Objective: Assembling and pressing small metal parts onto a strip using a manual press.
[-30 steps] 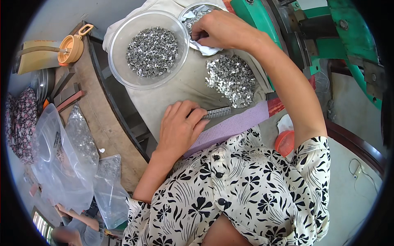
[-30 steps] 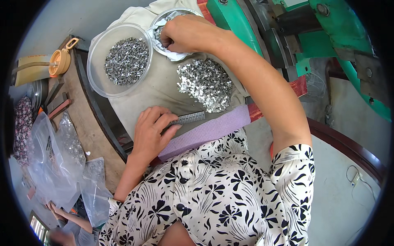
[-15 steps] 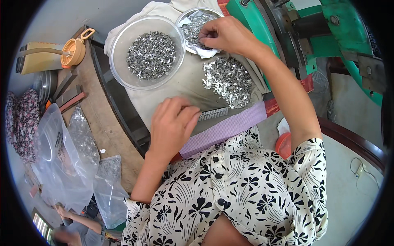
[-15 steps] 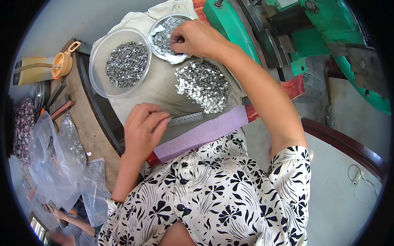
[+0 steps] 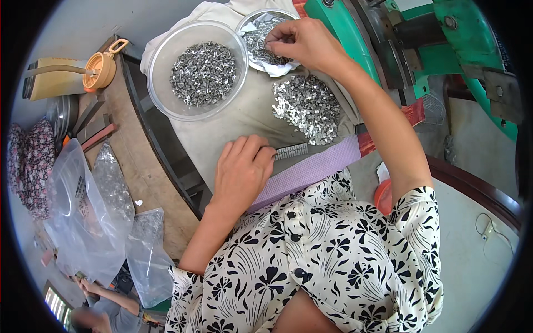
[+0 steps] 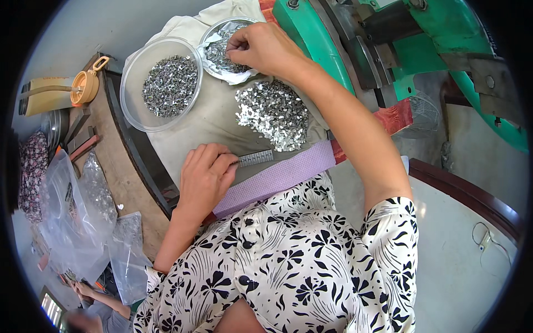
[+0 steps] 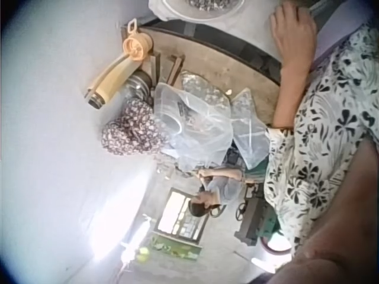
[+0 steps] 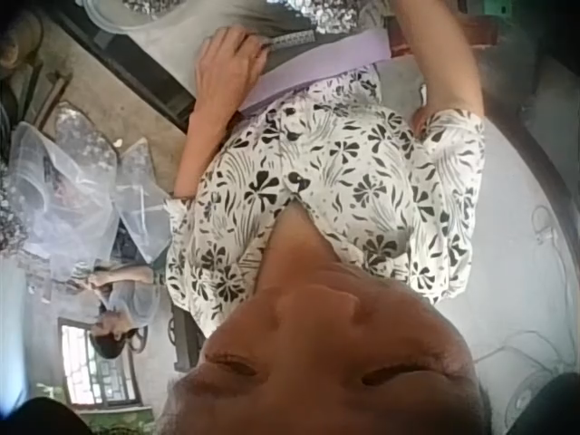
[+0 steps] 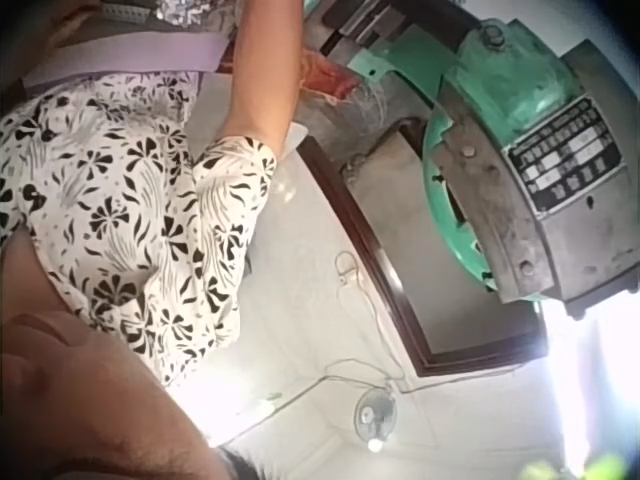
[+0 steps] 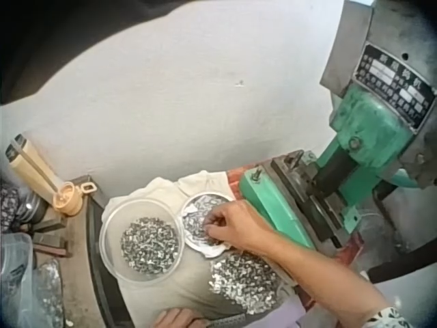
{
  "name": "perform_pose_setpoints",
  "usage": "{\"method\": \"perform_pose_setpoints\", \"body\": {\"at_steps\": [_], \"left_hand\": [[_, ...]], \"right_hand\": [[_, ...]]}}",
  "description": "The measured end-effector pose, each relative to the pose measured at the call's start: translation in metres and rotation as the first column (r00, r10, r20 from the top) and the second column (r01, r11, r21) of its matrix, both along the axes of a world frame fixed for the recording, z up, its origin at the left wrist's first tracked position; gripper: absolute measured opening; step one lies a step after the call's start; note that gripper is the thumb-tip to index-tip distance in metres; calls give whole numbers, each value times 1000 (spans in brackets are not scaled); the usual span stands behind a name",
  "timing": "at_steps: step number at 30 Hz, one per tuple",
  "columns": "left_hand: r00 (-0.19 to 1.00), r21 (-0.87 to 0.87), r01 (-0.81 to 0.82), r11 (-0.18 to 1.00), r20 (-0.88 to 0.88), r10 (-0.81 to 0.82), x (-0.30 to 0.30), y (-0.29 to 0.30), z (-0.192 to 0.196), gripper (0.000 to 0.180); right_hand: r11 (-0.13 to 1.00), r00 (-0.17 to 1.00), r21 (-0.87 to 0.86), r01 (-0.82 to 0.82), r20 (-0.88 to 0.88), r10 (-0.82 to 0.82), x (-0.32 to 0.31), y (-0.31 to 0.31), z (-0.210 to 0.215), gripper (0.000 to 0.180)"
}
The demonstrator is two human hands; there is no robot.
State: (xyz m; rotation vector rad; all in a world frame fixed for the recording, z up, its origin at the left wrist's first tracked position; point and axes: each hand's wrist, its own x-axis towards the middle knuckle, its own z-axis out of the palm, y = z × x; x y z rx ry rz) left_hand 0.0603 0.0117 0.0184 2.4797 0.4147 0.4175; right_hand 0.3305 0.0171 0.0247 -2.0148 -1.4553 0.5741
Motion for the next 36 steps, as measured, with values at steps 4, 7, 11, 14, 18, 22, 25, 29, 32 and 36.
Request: {"method": "perform_pose_setpoints", "body": {"at_steps": [4, 7, 11, 14, 18, 22, 25, 29, 32, 36], "left_hand": [[1000, 2, 22, 1000, -4, -22, -2, 0, -3, 10], [999, 17, 32, 999, -16, -32, -2, 0, -3, 11], [998, -18, 45, 999, -43, -45, -1, 2, 0, 13], [996, -63, 51, 997, -66, -55, -2, 3, 1, 16], [995, -109, 57, 992, -74, -65, -1, 5, 4, 19], [997, -139, 45, 989, -57, -53, 3, 12, 17, 21], [957, -220, -15, 975, 278, 77, 17, 26, 35, 20], [882, -175, -116, 978, 434, 182, 51, 47, 50, 18], [890, -162, -177, 971, 394, 228, 79, 63, 58, 16], [938, -77, -214, 974, 261, 227, 111, 81, 52, 21]], "right_hand": [[998, 994, 20, 58, -94, -56, 3, -1, 1, 22], [998, 991, -4, 66, -120, -66, 4, 0, -1, 22], [996, 978, -9, 90, -189, -90, 4, 0, -1, 22], [995, 966, 8, 94, -243, -90, 6, 0, -5, 22], [993, 945, 11, 119, -307, -110, 9, 1, -5, 22], [987, 889, -14, 157, -433, -148, 9, 1, 0, 21], [979, 781, -33, 199, -598, -179, 7, -2, 7, 22], [960, 650, -128, 248, -713, -263, 3, -8, 21, 19], [950, 561, -117, 289, -784, -267, 0, -10, 18, 14], [952, 448, -144, 269, -857, -256, -2, -15, 24, 12]]}}
